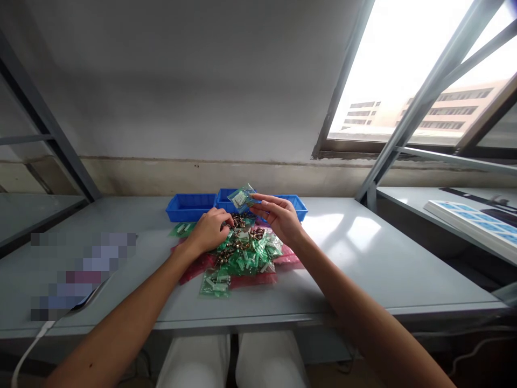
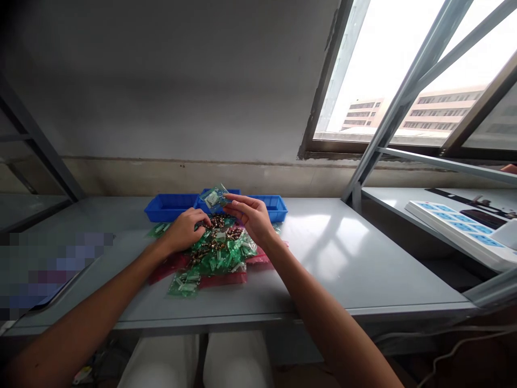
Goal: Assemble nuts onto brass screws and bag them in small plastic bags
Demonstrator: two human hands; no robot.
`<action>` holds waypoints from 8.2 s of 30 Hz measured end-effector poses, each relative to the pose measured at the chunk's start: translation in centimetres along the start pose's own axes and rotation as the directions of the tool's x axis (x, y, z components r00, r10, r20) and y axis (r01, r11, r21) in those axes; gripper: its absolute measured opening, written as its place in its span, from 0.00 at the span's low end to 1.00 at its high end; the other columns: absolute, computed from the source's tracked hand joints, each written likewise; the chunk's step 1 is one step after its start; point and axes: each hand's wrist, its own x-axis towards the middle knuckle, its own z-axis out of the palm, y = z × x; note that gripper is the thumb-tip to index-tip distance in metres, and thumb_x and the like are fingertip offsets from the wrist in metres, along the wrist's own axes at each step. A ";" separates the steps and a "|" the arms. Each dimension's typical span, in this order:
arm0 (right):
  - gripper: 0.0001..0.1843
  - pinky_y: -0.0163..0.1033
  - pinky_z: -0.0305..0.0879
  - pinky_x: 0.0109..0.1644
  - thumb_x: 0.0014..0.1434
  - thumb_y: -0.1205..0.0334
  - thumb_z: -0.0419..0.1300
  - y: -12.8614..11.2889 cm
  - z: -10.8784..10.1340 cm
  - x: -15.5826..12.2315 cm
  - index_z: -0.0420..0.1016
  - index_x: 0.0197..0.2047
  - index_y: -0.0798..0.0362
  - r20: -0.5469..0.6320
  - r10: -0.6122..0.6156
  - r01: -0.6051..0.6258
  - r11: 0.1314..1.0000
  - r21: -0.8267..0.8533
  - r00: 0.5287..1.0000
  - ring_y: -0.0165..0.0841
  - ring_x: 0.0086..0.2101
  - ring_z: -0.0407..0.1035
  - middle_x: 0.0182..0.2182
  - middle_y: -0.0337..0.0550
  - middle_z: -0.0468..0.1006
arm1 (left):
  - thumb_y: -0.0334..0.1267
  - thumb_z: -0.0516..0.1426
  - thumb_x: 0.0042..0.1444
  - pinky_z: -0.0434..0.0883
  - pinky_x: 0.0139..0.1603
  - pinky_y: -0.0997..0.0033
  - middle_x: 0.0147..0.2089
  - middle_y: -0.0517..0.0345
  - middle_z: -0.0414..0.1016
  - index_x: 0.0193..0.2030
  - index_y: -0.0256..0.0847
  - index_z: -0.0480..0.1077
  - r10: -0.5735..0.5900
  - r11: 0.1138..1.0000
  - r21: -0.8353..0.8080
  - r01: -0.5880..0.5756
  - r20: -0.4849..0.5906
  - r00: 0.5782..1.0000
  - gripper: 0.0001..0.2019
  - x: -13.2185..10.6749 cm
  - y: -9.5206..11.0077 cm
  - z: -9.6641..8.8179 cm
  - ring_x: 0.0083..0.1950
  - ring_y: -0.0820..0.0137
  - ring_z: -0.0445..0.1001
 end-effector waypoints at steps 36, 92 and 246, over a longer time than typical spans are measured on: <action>0.11 0.43 0.67 0.51 0.58 0.62 0.65 3.2 -1.9 -0.7 0.79 0.45 0.52 0.454 -0.057 0.457 0.179 -0.871 0.889 0.39 0.44 0.71 0.41 0.45 0.80 | 0.42 0.56 0.58 0.67 0.53 0.59 0.44 0.56 0.76 0.40 0.43 0.72 0.017 0.999 -0.035 -0.016 0.051 0.999 0.08 -0.2 -0.1 0.2 0.48 0.61 0.70; 0.08 0.40 0.63 0.42 0.59 0.58 0.64 2.2 -2.8 -0.2 0.82 0.40 0.51 0.398 -0.069 0.404 0.170 -0.899 0.915 0.36 0.36 0.70 0.33 0.45 0.79 | 0.36 0.53 0.52 0.68 0.46 0.63 0.41 0.55 0.75 0.39 0.43 0.71 -0.090 0.994 0.072 0.087 0.046 0.995 0.09 -0.1 -0.8 -1.7 0.44 0.62 0.71; 0.10 0.34 0.61 0.26 0.57 0.58 0.60 2.8 -0.7 0.9 0.79 0.34 0.56 0.107 -0.080 0.132 0.701 -0.701 0.991 0.29 0.24 0.68 0.24 0.41 0.75 | 0.43 0.65 0.44 0.61 0.29 0.76 0.26 0.62 0.69 0.24 0.40 0.61 -0.487 0.743 -0.558 0.369 -0.073 0.871 0.16 -0.9 -2.8 -6.3 0.29 0.74 0.66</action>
